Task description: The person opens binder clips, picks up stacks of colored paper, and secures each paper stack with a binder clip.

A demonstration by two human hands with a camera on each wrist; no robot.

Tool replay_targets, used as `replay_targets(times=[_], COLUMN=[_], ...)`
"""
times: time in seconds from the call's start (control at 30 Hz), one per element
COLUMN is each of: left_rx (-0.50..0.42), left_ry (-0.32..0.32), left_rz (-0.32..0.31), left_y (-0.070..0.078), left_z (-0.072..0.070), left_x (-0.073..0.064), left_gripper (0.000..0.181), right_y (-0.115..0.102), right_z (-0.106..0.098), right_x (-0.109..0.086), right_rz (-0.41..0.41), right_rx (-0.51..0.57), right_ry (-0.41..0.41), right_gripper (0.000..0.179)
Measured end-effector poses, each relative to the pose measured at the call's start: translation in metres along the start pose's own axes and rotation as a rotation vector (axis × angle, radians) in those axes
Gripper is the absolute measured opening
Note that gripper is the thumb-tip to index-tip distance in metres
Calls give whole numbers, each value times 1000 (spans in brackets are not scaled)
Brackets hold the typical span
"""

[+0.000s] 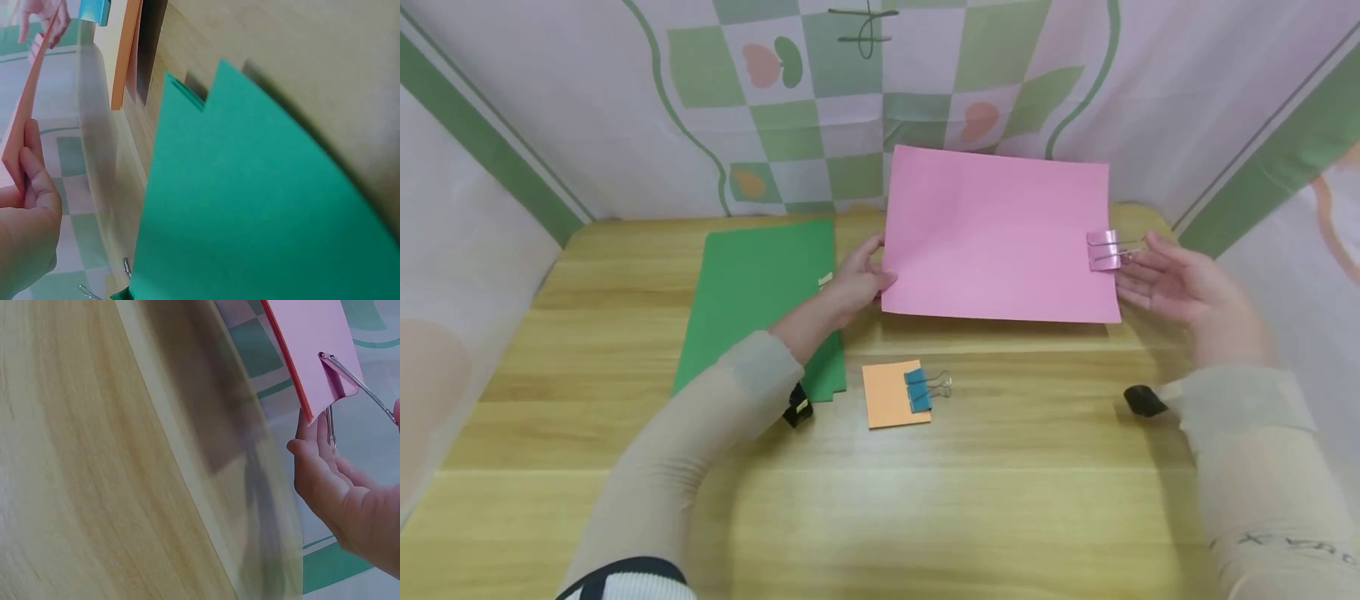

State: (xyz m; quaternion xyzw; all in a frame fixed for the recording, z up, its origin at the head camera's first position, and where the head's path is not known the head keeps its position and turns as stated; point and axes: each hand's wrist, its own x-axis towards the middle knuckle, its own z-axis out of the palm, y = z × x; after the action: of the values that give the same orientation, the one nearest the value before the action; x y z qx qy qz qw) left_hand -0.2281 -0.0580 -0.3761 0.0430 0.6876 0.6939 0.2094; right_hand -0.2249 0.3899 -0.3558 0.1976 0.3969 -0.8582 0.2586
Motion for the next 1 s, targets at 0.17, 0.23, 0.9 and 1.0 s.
replay_targets(times=[0.17, 0.23, 0.9, 1.0], left_rx=[3, 6, 123, 129], left_ry=[-8, -3, -10, -18], left_rz=[-19, -27, -101, -112], left_y=[-3, -4, -13, -14], left_z=[3, 4, 21, 25], left_x=[2, 2, 15, 17], left_gripper=[46, 47, 58, 55], right_y=[1, 1, -1, -1], right_z=[1, 1, 10, 11], right_x=[0, 2, 10, 8], right_rz=[0, 1, 72, 51], right_rx=[-42, -71, -359, -389], right_ry=[17, 30, 192, 212], right_gripper=[26, 25, 22, 20])
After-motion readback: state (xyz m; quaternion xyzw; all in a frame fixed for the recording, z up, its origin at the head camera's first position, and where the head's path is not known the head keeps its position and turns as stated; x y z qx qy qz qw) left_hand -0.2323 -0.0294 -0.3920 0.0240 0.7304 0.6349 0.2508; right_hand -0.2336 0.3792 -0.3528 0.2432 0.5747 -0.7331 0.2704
